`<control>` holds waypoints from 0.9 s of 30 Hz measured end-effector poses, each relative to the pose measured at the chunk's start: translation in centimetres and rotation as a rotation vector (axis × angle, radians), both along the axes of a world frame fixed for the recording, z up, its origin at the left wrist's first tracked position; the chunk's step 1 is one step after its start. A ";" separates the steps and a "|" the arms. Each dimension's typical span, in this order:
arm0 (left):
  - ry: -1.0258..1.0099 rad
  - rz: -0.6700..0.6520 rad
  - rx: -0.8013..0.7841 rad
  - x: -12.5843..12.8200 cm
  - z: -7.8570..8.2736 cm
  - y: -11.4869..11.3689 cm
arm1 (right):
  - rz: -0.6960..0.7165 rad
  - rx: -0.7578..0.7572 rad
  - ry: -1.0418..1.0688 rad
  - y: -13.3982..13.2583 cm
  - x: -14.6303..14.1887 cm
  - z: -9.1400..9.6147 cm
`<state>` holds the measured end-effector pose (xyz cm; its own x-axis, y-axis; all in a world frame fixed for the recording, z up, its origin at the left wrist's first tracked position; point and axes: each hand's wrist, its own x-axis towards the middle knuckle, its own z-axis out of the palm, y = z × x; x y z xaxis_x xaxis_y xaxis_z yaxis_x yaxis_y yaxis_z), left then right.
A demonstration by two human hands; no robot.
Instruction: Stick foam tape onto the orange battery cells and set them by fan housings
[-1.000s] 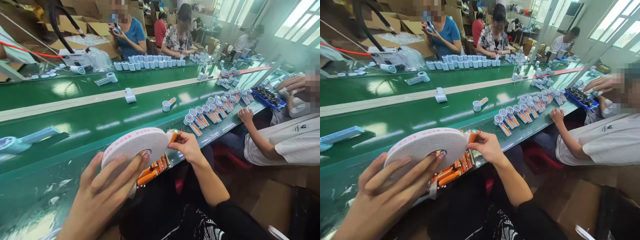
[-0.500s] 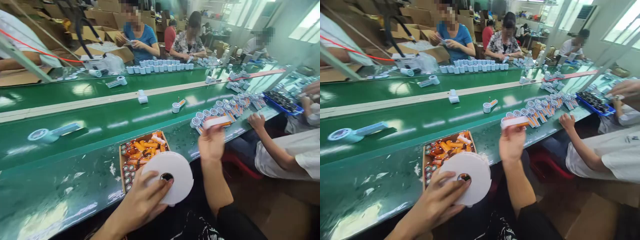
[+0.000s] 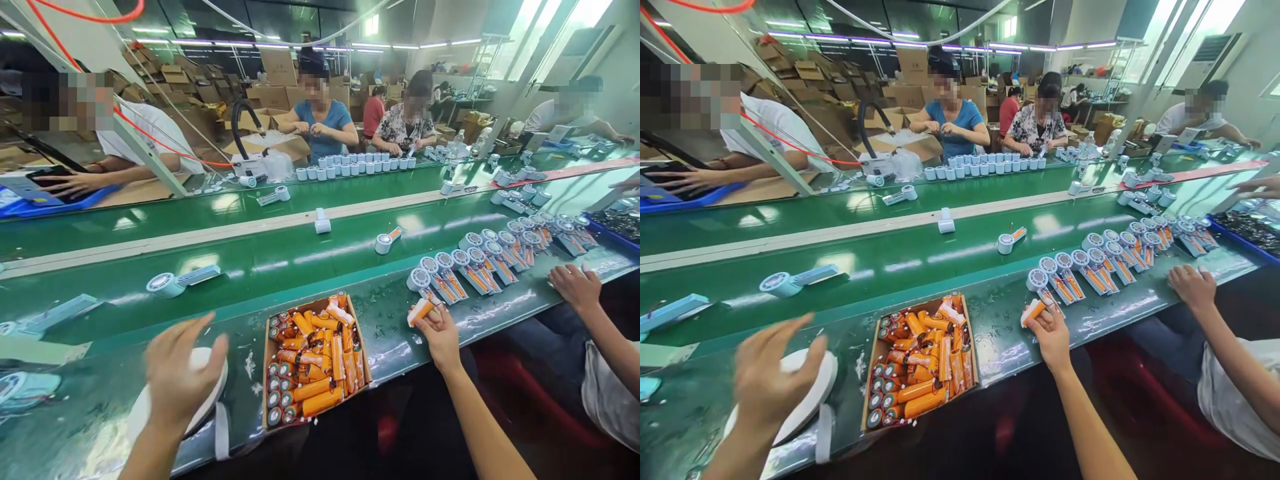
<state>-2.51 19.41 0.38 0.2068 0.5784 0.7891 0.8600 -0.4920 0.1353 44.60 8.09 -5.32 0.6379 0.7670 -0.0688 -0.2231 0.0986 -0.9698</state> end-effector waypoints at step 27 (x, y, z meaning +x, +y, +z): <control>0.229 -0.129 -0.962 31.4 0.3 25.4 | 0.020 -0.006 -0.556 -0.6 0.2 -3.3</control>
